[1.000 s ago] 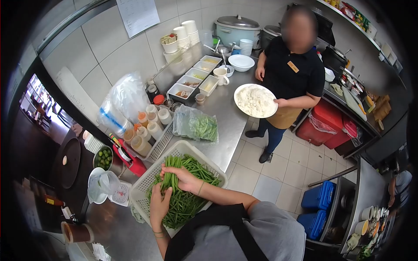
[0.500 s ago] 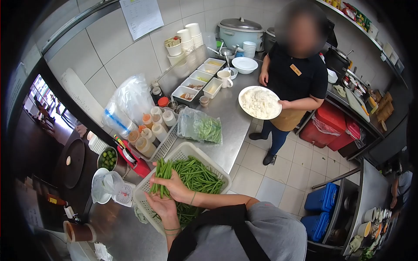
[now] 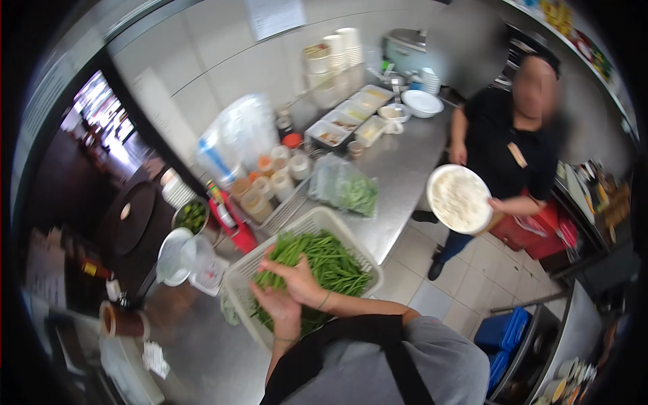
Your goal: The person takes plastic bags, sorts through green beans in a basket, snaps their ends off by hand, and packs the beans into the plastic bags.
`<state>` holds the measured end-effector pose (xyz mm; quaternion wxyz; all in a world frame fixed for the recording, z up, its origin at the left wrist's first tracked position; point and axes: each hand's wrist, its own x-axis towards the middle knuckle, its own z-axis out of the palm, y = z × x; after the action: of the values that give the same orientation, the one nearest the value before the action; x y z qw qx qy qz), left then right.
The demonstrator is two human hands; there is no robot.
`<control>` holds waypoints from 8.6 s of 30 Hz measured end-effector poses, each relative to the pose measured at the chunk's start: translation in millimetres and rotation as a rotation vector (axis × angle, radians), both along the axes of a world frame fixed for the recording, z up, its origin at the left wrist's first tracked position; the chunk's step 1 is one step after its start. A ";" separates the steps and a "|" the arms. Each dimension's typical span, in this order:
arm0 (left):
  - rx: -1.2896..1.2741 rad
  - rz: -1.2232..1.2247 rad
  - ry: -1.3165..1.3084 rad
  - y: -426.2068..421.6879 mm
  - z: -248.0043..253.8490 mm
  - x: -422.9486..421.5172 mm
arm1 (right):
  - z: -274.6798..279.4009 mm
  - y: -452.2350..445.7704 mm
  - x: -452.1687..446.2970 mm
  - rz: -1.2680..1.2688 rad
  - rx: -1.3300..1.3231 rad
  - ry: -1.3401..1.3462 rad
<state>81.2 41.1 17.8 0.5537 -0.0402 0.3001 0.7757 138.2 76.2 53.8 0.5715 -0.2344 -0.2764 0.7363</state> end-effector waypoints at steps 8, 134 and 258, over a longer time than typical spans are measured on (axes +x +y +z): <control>0.077 -0.031 0.091 8.3 -3.2 -4.3 | -13.6 0.2 -6.8 0.102 -0.099 0.086; -0.052 0.317 2.035 25.5 82.7 -215.4 | 78.6 -2.1 90.2 -0.226 1.014 -0.943; 0.082 0.033 0.793 0.5 6.1 -34.7 | -42.0 18.9 22.7 0.705 0.291 -0.308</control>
<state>46.5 41.6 23.9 0.3834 0.2797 0.4588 0.7512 161.0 95.1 11.8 0.2633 -0.1497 -0.5232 0.7965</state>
